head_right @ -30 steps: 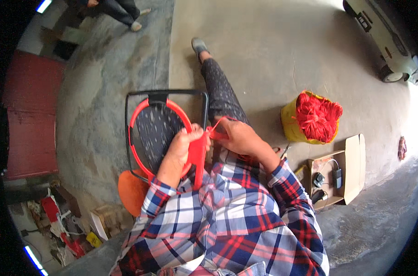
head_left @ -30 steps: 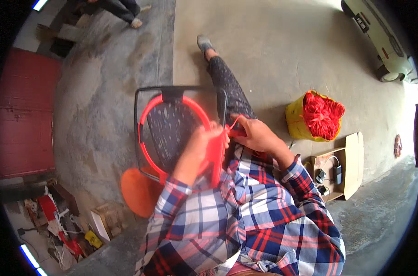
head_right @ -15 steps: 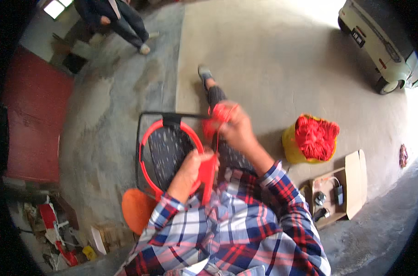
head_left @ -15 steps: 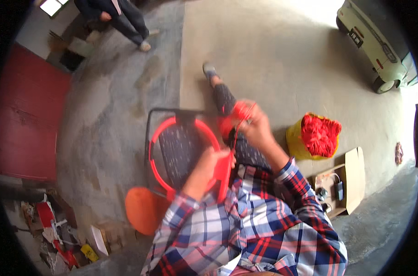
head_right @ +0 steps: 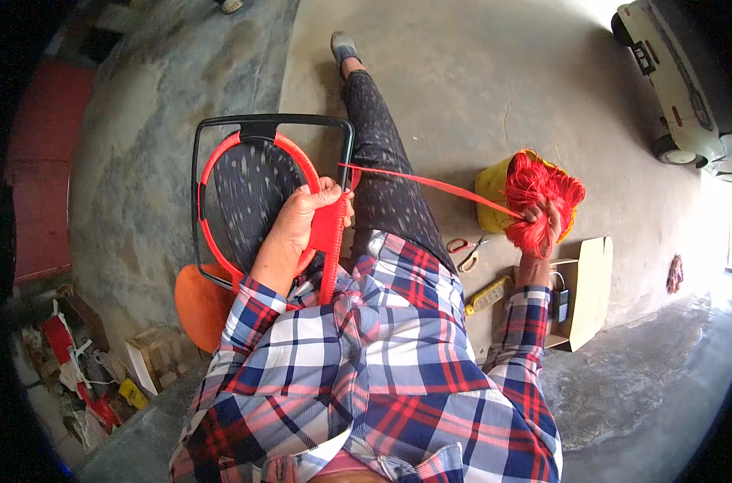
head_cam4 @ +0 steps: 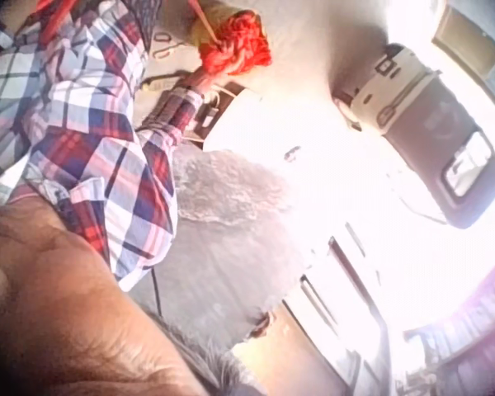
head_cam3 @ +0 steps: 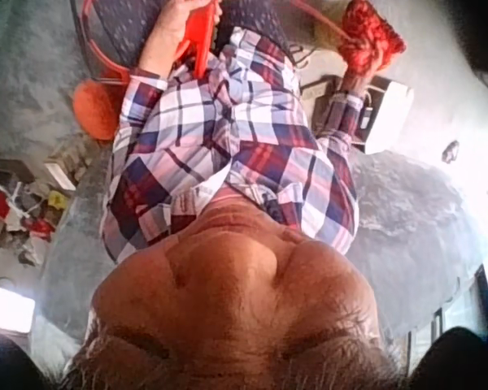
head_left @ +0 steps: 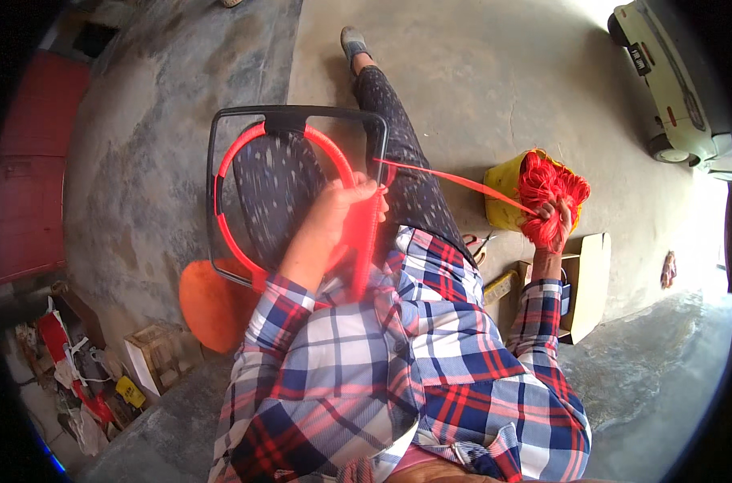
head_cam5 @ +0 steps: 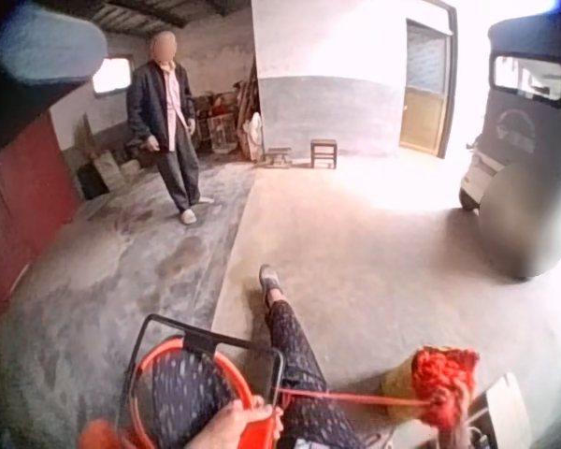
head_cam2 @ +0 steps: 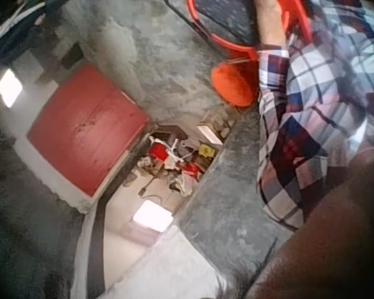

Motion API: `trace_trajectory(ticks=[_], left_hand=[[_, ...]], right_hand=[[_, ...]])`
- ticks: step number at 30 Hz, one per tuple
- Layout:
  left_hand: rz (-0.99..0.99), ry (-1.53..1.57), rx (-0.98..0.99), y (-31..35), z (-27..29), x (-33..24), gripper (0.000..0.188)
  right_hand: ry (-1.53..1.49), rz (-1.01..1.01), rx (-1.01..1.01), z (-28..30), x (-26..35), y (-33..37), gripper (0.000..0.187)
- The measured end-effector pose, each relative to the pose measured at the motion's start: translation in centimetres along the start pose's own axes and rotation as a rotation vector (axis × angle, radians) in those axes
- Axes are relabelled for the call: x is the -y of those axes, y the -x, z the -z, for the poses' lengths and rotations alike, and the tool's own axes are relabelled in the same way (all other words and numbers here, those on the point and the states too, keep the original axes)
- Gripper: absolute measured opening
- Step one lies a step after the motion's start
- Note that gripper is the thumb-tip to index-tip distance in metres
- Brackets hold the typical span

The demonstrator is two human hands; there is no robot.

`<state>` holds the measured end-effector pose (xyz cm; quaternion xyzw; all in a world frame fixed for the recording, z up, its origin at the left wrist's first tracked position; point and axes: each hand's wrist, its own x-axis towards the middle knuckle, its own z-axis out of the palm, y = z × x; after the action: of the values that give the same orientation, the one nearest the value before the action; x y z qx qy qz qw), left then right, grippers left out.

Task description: Wrapping red yarn or cord around a circular frame as part of a furniture manufacturing process.

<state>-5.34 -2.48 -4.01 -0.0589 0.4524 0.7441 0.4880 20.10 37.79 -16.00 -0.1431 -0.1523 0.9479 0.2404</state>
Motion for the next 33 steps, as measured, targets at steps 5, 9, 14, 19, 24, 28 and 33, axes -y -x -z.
trace_trajectory(ticks=[5,9,14,19,24,28,33], left_hand=[[0.007,-0.011,-0.023,0.5,0.2,0.2,0.011],[0.016,-0.036,-0.001,0.6,-0.2,0.5,0.011],[-0.013,-0.052,-0.016,0.8,-0.3,0.2,0.014],[0.01,-0.026,-0.029,0.6,-0.1,-1.0,0.01],[-0.008,0.022,-0.054,-0.1,0.0,-1.0,0.007],[-0.012,0.028,-0.081,0.2,-1.1,-0.2,0.007],[-0.053,-0.071,-0.097,-0.1,-0.4,1.5,0.016]], right_hand=[[0.548,-0.053,-0.325,-7.0,-7.7,-1.0,0.019],[0.997,-0.234,0.074,-18.2,-16.1,-0.1,0.011],[1.101,-0.567,0.354,-19.8,-19.7,0.4,0.018],[1.174,-0.393,0.421,-19.4,-17.8,2.9,0.013],[1.036,-0.397,0.139,-18.4,-17.5,0.2,0.005],[1.37,-0.073,0.132,-20.3,-16.4,-3.0,0.022],[1.576,0.081,0.371,-22.9,-15.5,-5.4,0.027]])
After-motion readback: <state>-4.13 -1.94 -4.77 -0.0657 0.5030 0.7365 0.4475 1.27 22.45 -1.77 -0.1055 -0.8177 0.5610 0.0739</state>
